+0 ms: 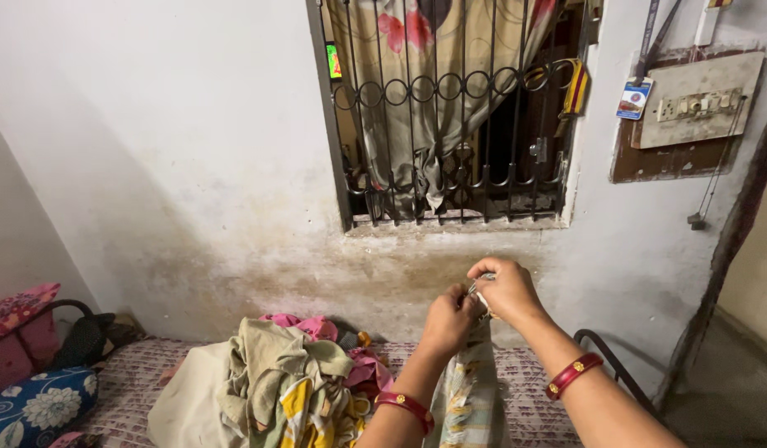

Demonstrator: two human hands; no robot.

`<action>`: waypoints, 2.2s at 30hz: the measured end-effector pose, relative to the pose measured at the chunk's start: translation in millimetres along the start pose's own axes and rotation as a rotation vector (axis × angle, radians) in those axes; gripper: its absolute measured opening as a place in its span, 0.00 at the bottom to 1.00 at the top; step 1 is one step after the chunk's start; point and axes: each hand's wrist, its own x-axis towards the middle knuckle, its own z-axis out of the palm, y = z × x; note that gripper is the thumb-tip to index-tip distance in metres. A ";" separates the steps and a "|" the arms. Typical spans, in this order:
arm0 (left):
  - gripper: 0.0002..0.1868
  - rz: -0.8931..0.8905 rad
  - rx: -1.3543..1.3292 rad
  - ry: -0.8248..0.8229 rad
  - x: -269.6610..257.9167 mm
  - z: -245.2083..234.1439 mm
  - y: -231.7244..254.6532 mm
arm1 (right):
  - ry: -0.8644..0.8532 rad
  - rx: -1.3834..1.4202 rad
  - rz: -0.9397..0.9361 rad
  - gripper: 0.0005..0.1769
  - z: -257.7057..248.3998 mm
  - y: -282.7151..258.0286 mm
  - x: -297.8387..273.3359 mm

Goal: The person folds a yellow towel on a bed, then places it on a shelf. They then pick up a striped bedsheet, unfold it, and fold it neatly on the bed.

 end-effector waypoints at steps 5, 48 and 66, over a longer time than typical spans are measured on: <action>0.15 -0.035 -0.078 -0.005 6.1 -0.7 -5.2 | -0.086 0.111 -0.063 0.14 3.1 12.3 11.0; 0.11 0.142 0.353 0.073 -4.1 48.5 28.6 | 0.464 -0.052 -0.239 0.08 -290.8 -5.0 71.0; 0.16 -0.368 0.813 -0.192 48.1 -61.2 -148.4 | 0.657 -0.092 0.021 0.04 -300.8 1.0 12.7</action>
